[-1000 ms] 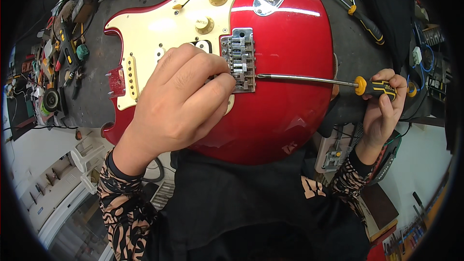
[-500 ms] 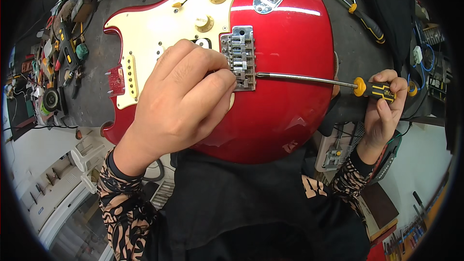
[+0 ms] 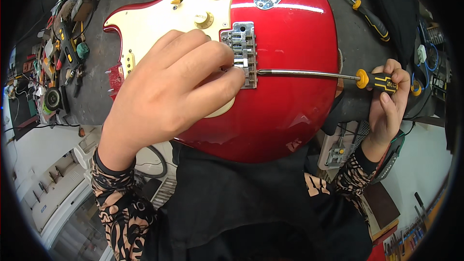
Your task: The person adjusts the bridge saddles on a red electric guitar using a screwdriver. They then remove a saddle, use pliers to hold it, and grind it with a rotary tool to modify its shape. Finally, they use pliers to adjust the saddle again.
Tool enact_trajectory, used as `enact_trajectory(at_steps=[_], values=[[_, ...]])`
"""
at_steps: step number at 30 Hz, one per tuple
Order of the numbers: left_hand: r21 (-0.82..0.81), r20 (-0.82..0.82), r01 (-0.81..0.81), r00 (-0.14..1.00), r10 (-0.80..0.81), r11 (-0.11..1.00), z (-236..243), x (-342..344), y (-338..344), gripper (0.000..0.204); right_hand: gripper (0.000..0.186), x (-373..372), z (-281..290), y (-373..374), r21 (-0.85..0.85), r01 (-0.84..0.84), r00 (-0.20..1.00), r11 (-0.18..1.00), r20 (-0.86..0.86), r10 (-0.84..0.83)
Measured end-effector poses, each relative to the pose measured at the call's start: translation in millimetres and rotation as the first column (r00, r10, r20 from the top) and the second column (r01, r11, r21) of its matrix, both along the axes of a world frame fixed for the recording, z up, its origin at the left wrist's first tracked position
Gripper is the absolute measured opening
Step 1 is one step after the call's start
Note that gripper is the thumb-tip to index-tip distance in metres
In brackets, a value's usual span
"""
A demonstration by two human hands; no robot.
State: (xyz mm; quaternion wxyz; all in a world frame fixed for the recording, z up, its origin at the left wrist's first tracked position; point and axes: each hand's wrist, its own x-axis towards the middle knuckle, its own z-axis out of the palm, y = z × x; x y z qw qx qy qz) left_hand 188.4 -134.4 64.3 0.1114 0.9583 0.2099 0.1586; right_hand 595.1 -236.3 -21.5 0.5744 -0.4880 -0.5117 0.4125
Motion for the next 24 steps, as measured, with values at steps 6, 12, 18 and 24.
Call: enact_trajectory(at_steps=[6,12,18,24], values=[[0.084,-0.093,0.109,0.991,-0.101,0.991,3.7,6.2,10.9,0.037,0.05,-0.3,-0.6,1.7,-0.001,-0.008,1.0,1.0,-0.006,0.008],[0.132,-0.117,0.106,0.989,-0.091,0.986,0.1,6.8,9.8,0.037,0.049,0.6,0.7,2.9,-0.01,-0.006,1.0,1.0,-0.005,0.006],[0.107,-0.14,0.118,0.985,-0.103,0.987,3.7,-0.8,8.7,0.039,0.049,1.7,-0.4,2.2,-0.016,0.002,1.0,1.0,-0.004,-0.002],[0.011,0.024,0.046,0.999,-0.046,0.999,-7.6,-5.5,4.3,0.037,0.05,2.6,-1.0,1.7,-0.02,0.011,1.0,1.0,0.003,-0.01]])
